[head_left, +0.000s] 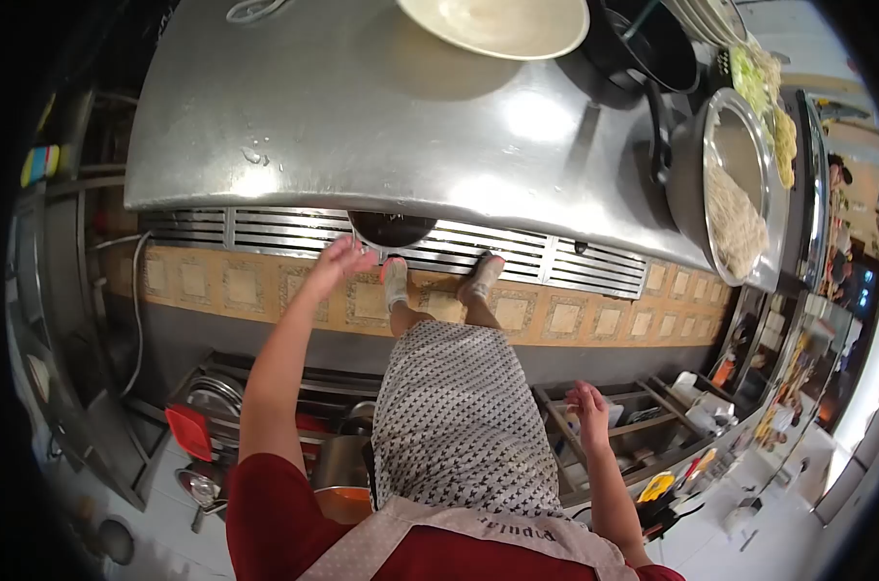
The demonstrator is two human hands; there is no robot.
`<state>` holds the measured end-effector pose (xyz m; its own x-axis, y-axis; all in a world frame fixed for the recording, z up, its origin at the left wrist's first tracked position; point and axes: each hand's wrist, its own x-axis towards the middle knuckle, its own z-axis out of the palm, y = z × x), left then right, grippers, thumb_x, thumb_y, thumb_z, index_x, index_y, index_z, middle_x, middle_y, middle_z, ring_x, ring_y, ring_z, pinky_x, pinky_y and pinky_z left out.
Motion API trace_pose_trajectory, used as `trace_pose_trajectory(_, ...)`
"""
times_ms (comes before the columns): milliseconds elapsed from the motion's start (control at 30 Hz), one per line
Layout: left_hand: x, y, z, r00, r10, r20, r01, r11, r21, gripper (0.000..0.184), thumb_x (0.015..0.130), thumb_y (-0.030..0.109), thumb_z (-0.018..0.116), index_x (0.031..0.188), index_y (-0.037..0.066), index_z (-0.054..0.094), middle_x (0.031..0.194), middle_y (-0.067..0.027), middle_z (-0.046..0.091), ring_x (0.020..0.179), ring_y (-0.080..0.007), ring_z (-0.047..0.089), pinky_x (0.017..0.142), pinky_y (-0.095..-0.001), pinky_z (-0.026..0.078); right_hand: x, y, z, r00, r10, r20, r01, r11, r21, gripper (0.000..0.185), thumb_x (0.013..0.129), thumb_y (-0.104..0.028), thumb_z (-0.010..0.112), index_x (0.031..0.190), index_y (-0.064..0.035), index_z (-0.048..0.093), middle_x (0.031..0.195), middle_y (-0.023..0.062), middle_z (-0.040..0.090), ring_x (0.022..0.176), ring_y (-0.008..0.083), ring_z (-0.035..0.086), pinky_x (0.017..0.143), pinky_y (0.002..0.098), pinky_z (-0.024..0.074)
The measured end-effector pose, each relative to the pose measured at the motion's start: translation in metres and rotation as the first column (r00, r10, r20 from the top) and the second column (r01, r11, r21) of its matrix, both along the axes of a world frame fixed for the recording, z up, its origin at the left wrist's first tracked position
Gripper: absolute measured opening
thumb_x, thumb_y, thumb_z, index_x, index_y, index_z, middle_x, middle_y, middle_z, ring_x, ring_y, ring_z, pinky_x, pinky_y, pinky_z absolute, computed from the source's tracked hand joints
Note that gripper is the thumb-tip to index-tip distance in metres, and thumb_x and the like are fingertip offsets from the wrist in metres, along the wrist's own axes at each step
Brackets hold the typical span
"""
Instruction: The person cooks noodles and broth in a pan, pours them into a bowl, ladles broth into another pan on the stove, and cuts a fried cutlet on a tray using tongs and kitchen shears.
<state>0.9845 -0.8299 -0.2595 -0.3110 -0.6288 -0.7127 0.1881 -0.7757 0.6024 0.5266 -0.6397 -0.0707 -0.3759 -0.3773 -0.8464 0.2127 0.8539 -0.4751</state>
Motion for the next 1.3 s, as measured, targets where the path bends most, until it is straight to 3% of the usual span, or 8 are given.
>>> trace_pose_trajectory(167,-0.026,0.064,0.061,0.974,-0.215,-0.069,0.218,0.975,0.039,0.025,0.089,0.018,0.046,0.109,0.004,0.043,0.107,-0.0123,0.054,0.098,-0.0224,0.055,0.083,-0.0331,0.046,0.037,-0.013,-0.006,0.976,0.217,0.036,-0.214,0.974,-0.069,0.026,0.085,-0.021,0.053,0.103,-0.0024,0.058,0.082,0.0018,0.060,0.067,0.0068,0.053,0.057,0.0187,0.0413)
trace_pose_trajectory(367,-0.085,0.094,0.151,0.855,-0.459,-0.242,0.485,0.873,0.056,0.027,0.090,0.020,0.042,0.110,0.001,0.042,0.105,-0.0146,0.055,0.097,-0.0238,0.056,0.081,-0.0326,0.047,0.073,-0.073,0.043,0.595,0.436,-0.675,-0.752,0.599,-0.275,0.022,0.073,-0.008,0.062,0.095,-0.0069,0.062,0.085,0.0063,0.053,0.077,0.0197,0.053,0.065,0.0321,0.0443)
trace_pose_trajectory(533,-0.152,0.065,0.220,0.709,-0.670,-0.222,0.677,0.734,-0.052,0.028,0.092,0.014,0.037,0.114,-0.001,0.039,0.104,-0.0155,0.055,0.096,-0.0232,0.057,0.080,-0.0310,0.048,0.041,-0.088,0.063,-0.139,0.485,-0.864,-0.902,0.298,0.313,0.009,0.073,-0.011,0.053,0.073,-0.0038,0.058,0.084,0.0060,0.043,0.080,0.0221,0.043,0.069,0.0332,0.0371)
trace_pose_trajectory(633,-0.173,0.042,0.263,0.615,-0.758,-0.218,0.760,0.643,-0.093,0.029,0.091,0.014,0.037,0.115,-0.002,0.038,0.103,-0.0158,0.055,0.095,-0.0236,0.057,0.080,-0.0311,0.048,0.031,-0.079,0.110,-0.189,0.510,-0.839,-0.814,0.397,0.424,0.010,0.069,-0.014,0.052,0.069,-0.0056,0.059,0.085,0.0066,0.044,0.085,0.0214,0.043,0.071,0.0280,0.0355)
trace_pose_trajectory(700,-0.198,0.027,0.280,0.550,-0.806,-0.219,0.796,0.585,-0.157,0.028,0.091,0.013,0.037,0.114,-0.003,0.039,0.102,-0.0165,0.055,0.094,-0.0241,0.058,0.079,-0.0316,0.049,0.018,-0.066,0.154,-0.155,0.532,-0.832,-0.777,0.454,0.435,0.008,0.068,-0.012,0.054,0.067,-0.0055,0.058,0.084,0.0074,0.043,0.086,0.0223,0.043,0.072,0.0297,0.0373)
trace_pose_trajectory(767,-0.225,0.015,0.297,0.506,-0.836,-0.212,0.815,0.544,-0.200,0.027,0.091,0.012,0.037,0.113,-0.004,0.039,0.102,-0.0169,0.055,0.093,-0.0245,0.058,0.078,-0.0321,0.049,0.013,-0.052,0.194,0.176,0.420,-0.890,-0.778,0.614,0.136,0.011,0.065,-0.012,0.063,0.067,-0.0037,0.056,0.083,0.0081,0.043,0.082,0.0238,0.044,0.070,0.0342,0.0397)
trace_pose_trajectory(1133,-0.477,-0.031,0.384,0.118,-0.962,-0.248,0.923,0.198,-0.330,0.019,0.090,0.011,0.039,0.104,-0.002,0.040,0.099,-0.0183,0.055,0.092,-0.0252,0.059,0.077,-0.0328,0.050,-0.133,0.013,0.298,0.404,0.291,-0.867,0.001,0.948,0.318,0.036,0.069,-0.036,0.066,0.076,-0.0042,0.050,0.064,0.0104,0.054,0.061,0.0287,0.056,0.054,0.0383,0.0453)
trace_pose_trajectory(1300,-0.610,-0.020,0.396,-0.150,-0.946,-0.289,0.926,-0.032,-0.377,0.021,0.090,0.013,0.038,0.105,-0.002,0.039,0.103,-0.0197,0.054,0.093,-0.0274,0.058,0.078,-0.0346,0.050,-0.188,0.039,0.306,0.475,-0.257,-0.842,0.342,0.935,-0.092,0.030,0.074,-0.028,0.065,0.070,-0.0036,0.048,0.055,0.0107,0.054,0.053,0.0289,0.055,0.049,0.0352,0.0424)
